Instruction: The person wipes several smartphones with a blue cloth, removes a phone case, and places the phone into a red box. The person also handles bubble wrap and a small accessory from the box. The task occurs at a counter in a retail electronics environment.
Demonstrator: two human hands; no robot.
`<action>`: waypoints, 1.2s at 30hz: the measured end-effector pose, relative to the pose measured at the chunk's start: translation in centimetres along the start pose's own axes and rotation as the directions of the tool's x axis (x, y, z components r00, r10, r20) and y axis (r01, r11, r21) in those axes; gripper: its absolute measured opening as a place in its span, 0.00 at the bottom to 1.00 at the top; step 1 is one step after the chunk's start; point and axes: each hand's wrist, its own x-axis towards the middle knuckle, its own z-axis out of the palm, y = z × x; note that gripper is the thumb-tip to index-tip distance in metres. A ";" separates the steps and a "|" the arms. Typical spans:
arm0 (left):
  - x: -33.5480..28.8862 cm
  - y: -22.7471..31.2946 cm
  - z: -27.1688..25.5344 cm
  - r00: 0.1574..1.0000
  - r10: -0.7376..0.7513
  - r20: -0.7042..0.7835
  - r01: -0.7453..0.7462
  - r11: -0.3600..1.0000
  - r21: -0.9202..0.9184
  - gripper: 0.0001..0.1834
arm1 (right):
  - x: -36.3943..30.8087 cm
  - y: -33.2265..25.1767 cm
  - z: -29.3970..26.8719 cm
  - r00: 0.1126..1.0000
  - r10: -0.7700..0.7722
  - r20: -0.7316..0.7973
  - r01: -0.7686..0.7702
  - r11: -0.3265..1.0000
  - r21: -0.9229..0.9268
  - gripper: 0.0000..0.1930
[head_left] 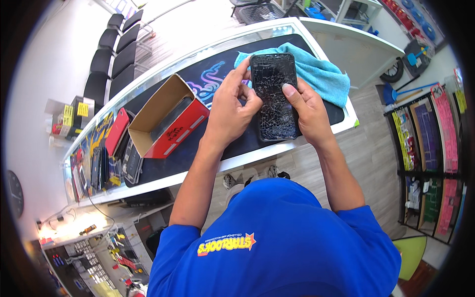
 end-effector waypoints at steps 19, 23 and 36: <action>-0.5 0.1 -2.7 0.944 -0.322 -0.073 0.291 0.915 -0.281 0.21 | 2.5 0.0 -0.8 0.920 0.207 0.332 -0.177 0.977 -0.117 0.20; -0.7 -0.2 -2.4 0.957 -0.270 -0.109 0.236 0.938 -0.253 0.21 | 2.8 -0.7 -0.8 0.910 0.249 0.332 -0.183 0.959 -0.217 0.20; -4.2 0.6 -2.6 0.973 -0.078 -0.219 -0.008 0.931 -0.366 0.18 | 1.2 -0.7 3.1 0.992 -0.067 0.112 0.118 0.823 -0.556 0.26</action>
